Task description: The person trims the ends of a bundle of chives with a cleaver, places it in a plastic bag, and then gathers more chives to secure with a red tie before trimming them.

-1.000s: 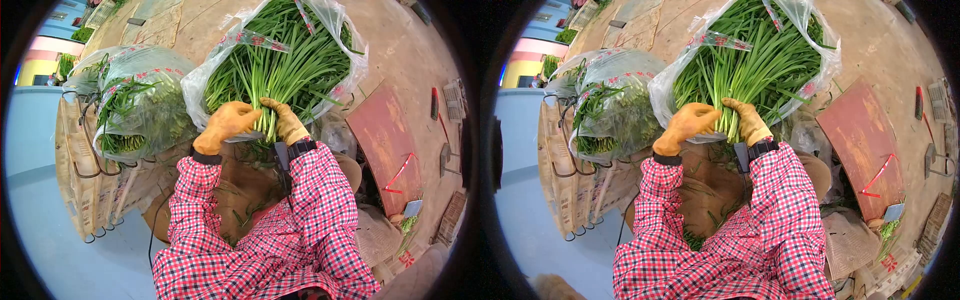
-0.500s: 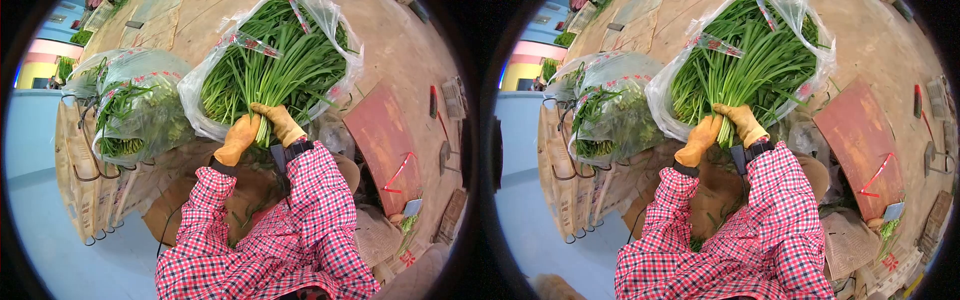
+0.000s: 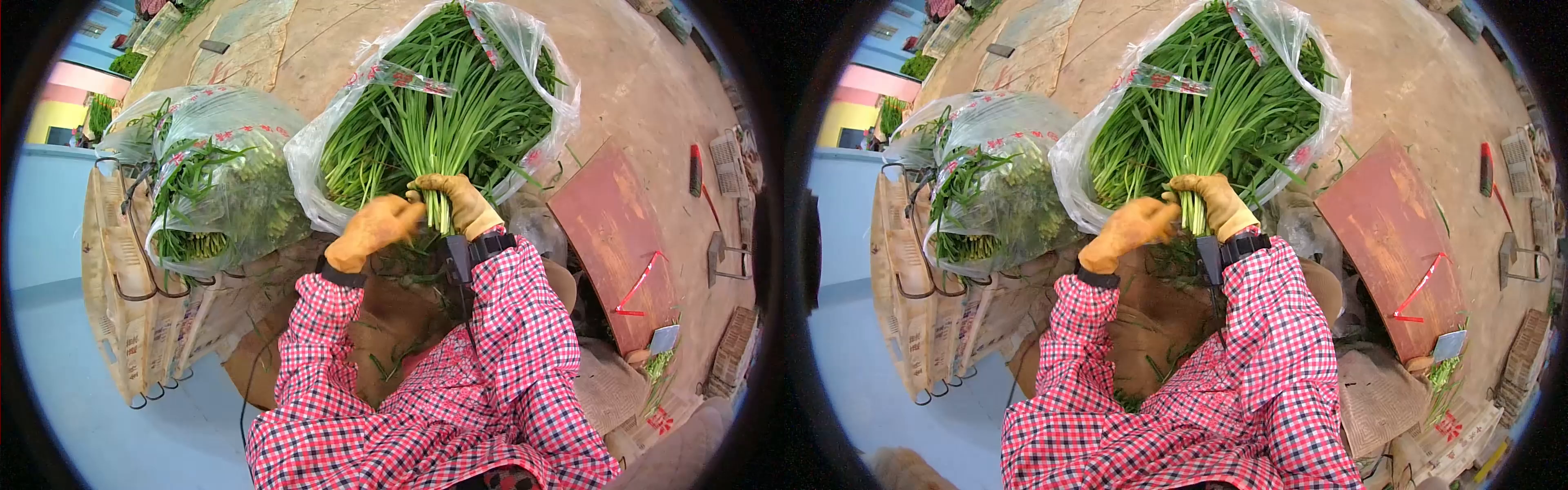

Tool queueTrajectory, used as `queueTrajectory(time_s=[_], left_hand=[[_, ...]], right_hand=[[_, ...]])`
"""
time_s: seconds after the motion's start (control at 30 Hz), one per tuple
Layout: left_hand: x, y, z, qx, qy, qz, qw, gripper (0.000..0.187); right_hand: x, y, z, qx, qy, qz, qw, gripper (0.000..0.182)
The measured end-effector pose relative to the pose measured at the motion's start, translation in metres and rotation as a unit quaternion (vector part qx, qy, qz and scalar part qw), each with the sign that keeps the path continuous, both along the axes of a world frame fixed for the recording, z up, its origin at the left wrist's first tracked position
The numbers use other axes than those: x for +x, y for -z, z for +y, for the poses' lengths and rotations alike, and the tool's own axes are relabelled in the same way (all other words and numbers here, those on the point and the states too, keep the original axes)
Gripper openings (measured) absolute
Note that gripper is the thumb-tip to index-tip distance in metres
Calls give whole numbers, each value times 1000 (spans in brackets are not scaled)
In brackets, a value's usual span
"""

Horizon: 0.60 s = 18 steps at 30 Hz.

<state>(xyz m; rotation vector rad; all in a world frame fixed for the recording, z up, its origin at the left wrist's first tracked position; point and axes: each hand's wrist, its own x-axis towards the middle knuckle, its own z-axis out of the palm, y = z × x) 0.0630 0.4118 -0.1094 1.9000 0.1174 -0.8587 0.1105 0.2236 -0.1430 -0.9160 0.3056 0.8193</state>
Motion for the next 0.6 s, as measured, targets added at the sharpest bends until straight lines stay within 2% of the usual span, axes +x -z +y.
queueTrajectory(time_s=[0.03, 0.07, 0.1, 0.13, 0.17, 0.23, 0.3, 0.33, 0.43, 0.5, 0.6], left_hand=[[0, 14, 2, 122, -28, -164, 978, 57], [0, 27, 5, 239, -57, -320, 915, 64], [0, 34, 7, 347, -87, -461, 812, 71], [13, 28, 1, 366, -82, -407, 832, 91], [24, 33, -6, 408, -53, -414, 812, 98], [46, 60, -10, 506, -6, -416, 756, 112], [73, 115, -11, 563, -34, -434, 703, 127], [76, 86, -12, 515, -4, -330, 791, 134], [78, 86, -1, 428, -47, -339, 837, 136], [80, 92, -2, 414, -62, -322, 849, 137], [87, 83, -1, 409, -36, -276, 869, 135]], right_hand=[[2, 2, -1, 11, 11, 8, 1000, 24], [3, 6, 0, 22, 20, 17, 999, 24], [4, 8, 1, 33, 27, 25, 999, 23], [5, -4, 2, 33, 10, 43, 998, 22], [6, -19, -1, -2, -15, 20, 1000, 21], [10, -26, -2, 20, -6, 53, 998, 20], [12, -39, -7, 25, -24, 76, 997, 19], [9, -51, -8, 16, -21, 80, 996, 18], [2, -87, -34, -18, -12, 92, 995, 14], [-8, -110, -52, -58, -9, 99, 993, 15], [-28, -151, -81, -152, -61, 74, 984, 22]])
